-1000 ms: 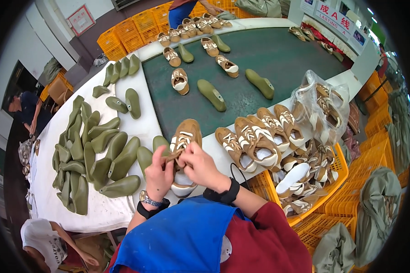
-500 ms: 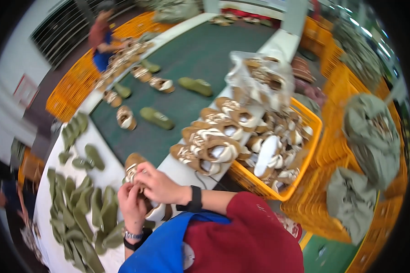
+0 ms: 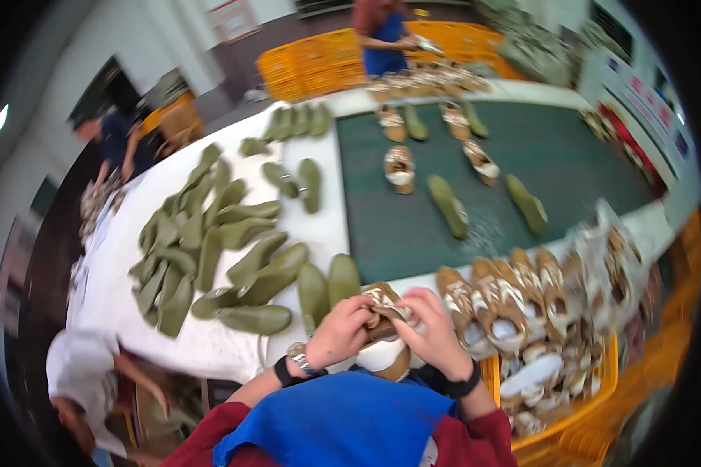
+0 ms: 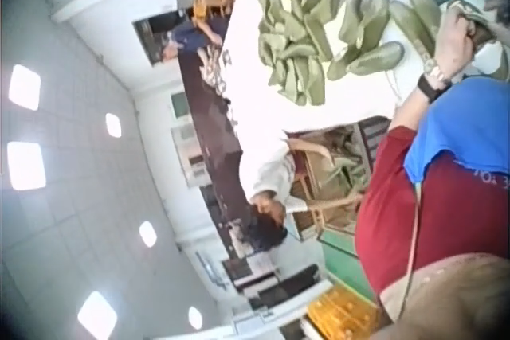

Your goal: Pairing shoe components and green lasts on a production line table.

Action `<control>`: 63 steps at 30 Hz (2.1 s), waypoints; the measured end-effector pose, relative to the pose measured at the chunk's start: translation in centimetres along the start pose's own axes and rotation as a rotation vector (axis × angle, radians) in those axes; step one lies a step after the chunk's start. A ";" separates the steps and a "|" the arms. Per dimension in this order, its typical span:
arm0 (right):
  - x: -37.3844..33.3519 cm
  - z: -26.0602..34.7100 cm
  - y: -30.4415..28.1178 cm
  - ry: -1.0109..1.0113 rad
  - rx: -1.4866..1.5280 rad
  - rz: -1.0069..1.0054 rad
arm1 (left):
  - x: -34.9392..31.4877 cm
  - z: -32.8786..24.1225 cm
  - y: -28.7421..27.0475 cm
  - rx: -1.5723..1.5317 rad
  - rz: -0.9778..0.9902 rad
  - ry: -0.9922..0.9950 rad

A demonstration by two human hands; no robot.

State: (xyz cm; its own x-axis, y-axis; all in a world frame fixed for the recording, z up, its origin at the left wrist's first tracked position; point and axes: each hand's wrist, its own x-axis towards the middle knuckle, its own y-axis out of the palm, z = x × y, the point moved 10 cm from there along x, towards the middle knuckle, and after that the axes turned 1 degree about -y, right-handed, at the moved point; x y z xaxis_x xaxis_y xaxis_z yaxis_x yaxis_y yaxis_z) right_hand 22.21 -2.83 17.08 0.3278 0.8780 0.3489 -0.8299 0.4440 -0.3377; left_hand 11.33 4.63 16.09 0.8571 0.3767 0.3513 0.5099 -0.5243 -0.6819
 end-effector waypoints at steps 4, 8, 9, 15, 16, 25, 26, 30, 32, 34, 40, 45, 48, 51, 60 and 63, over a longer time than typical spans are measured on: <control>-0.7 3.2 3.5 -0.039 -0.087 0.340 | -1.4 1.5 -1.7 0.066 -0.157 -0.059; -1.5 1.1 6.4 0.065 -0.170 0.538 | -2.3 1.8 -1.9 0.054 -0.162 -0.096; -1.4 0.4 6.2 0.067 -0.179 0.544 | -2.3 1.7 -1.9 -0.010 -0.170 -0.122; -0.2 -4.6 5.1 0.252 -0.286 0.505 | -7.6 6.3 0.0 0.180 0.108 -0.278; 0.4 -4.7 5.4 0.219 -0.329 0.495 | -9.9 7.7 0.1 0.214 0.169 -0.379; -3.5 -14.2 11.8 0.196 -0.559 0.860 | -19.6 8.3 -2.0 0.275 0.127 -0.694; -4.1 -14.6 11.8 0.217 -0.558 0.853 | -19.8 8.2 -1.9 0.280 0.131 -0.707; -4.0 -13.0 11.0 0.134 -0.531 0.654 | -19.5 8.1 -1.7 0.281 0.139 -0.674; -3.9 -11.1 9.0 0.120 -0.426 0.433 | -18.7 7.9 -1.5 0.263 0.202 -0.648; -4.0 -8.3 6.6 -0.002 -0.380 0.216 | -18.3 8.4 -1.3 0.251 0.228 -0.613; -19.8 -15.6 3.6 0.569 -0.201 0.472 | -17.7 10.2 0.5 0.232 0.525 -0.485; -48.3 -22.7 9.0 1.155 -0.485 1.075 | -19.2 14.0 3.0 0.261 0.807 -0.422; -58.8 -24.2 16.1 1.065 -0.766 1.135 | -18.9 14.5 4.8 0.297 0.900 -0.293; -56.1 -24.5 15.9 1.195 -0.902 1.243 | -18.6 15.6 4.8 0.332 0.923 -0.287; -62.5 -32.4 21.5 1.221 -0.487 1.275 | -20.1 19.3 4.4 0.476 0.967 -0.397; -60.2 -35.4 20.1 1.171 -0.461 1.239 | -19.1 18.4 5.2 0.437 0.906 -0.363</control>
State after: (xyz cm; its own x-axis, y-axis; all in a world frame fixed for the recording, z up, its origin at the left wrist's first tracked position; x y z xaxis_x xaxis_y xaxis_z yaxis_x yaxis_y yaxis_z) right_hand 1.77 -40.44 -41.71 -0.0440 0.2709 -0.9616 -0.7032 -0.6921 -0.1628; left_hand -3.69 8.80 -5.98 0.7938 0.2268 -0.5642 -0.4379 -0.4306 -0.7892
